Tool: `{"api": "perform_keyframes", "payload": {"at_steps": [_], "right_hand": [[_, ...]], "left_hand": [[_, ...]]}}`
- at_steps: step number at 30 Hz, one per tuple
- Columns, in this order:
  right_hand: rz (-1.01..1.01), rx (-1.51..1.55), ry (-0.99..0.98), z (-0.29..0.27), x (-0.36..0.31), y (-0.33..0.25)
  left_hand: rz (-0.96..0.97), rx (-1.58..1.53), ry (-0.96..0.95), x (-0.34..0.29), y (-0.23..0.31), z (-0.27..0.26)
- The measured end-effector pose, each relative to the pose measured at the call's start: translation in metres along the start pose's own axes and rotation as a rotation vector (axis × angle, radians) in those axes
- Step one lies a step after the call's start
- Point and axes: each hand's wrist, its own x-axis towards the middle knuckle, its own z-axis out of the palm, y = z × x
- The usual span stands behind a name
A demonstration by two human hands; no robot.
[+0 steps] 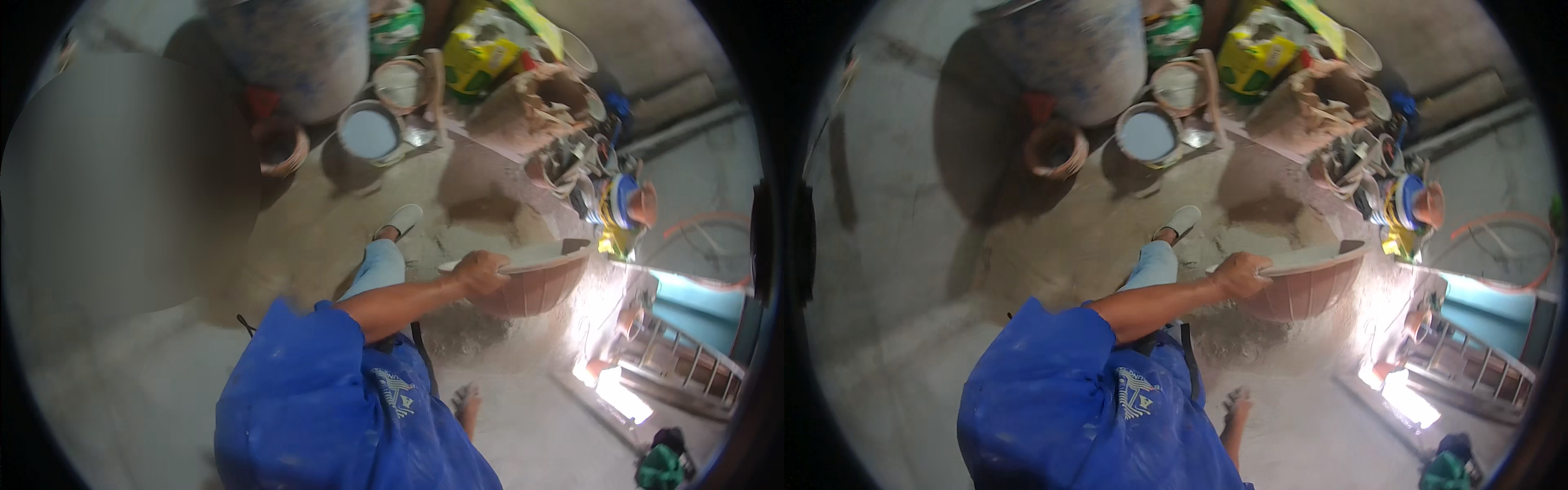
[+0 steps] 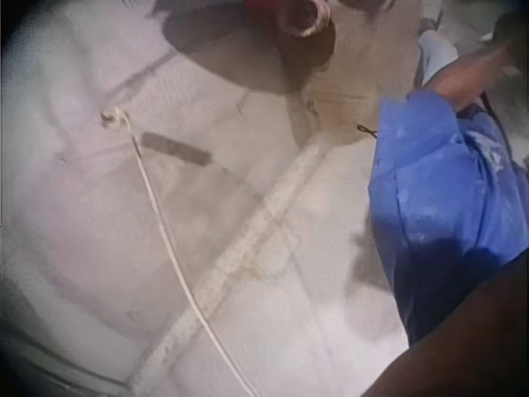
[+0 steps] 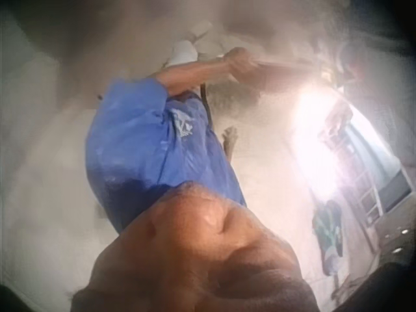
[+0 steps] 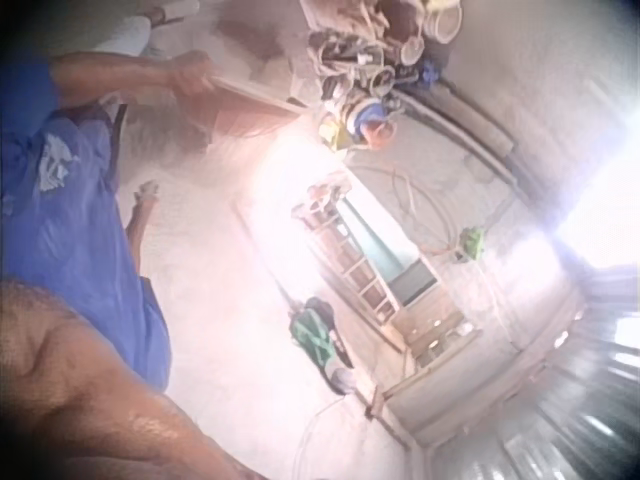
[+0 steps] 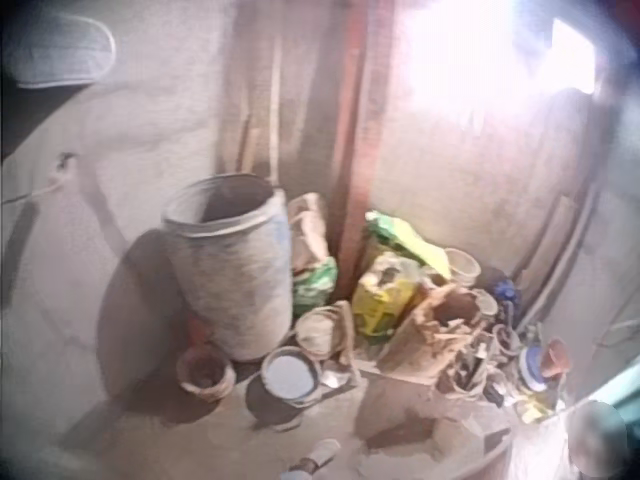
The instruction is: The person scoops dry cement from a bag into a pile on the floor using a shovel, then mixes the pile with the shovel. The person also lifts a bucket filled with mixed material and walks toward a staircase.
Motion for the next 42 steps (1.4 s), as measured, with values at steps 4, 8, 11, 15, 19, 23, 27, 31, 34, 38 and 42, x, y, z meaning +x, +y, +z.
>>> {"api": "perform_keyframes", "payload": {"at_steps": [4, 8, 11, 15, 19, 23, 27, 31, 34, 38, 42], "right_hand": [[0.198, -0.226, -0.228, -0.011, -0.02, 0.079], [0.18, -0.266, -0.238, -0.032, -0.01, 0.061], [0.028, -0.141, -0.222, -0.027, 0.001, 0.004], [-0.153, -0.169, -0.18, 0.03, -0.015, -0.094], [-0.417, -0.325, -0.322, 0.107, -0.079, -0.154], [-0.492, -0.347, -0.478, 0.156, -0.134, -0.163], [-0.396, -0.415, -0.415, 0.161, -0.144, -0.141], [-0.212, -0.198, -0.28, 0.145, -0.13, -0.091], [-0.082, -0.162, -0.245, 0.138, -0.12, -0.047], [0.01, -0.271, -0.297, 0.14, -0.111, -0.016], [0.082, -0.277, -0.315, 0.157, -0.088, -0.028]], "left_hand": [[-0.171, -0.036, 0.274, -0.079, -0.039, -0.074], [-0.317, -0.06, 0.536, -0.163, -0.095, -0.152], [-0.576, 0.033, 0.644, -0.244, -0.15, -0.205], [-0.749, -0.112, 0.923, -0.354, -0.209, -0.259], [-0.916, -0.321, 1.228, -0.455, -0.236, -0.307], [-0.771, -0.539, 1.442, -0.552, -0.243, -0.336], [-1.216, -0.319, 1.384, -0.638, -0.244, -0.374], [-1.435, 0.02, 1.269, -0.655, -0.25, -0.414], [-1.323, -0.009, 1.174, -0.606, -0.268, -0.419], [-1.187, 0.11, 0.755, -0.487, -0.284, -0.403], [-1.036, 0.103, 0.452, -0.355, -0.254, -0.364]]}}
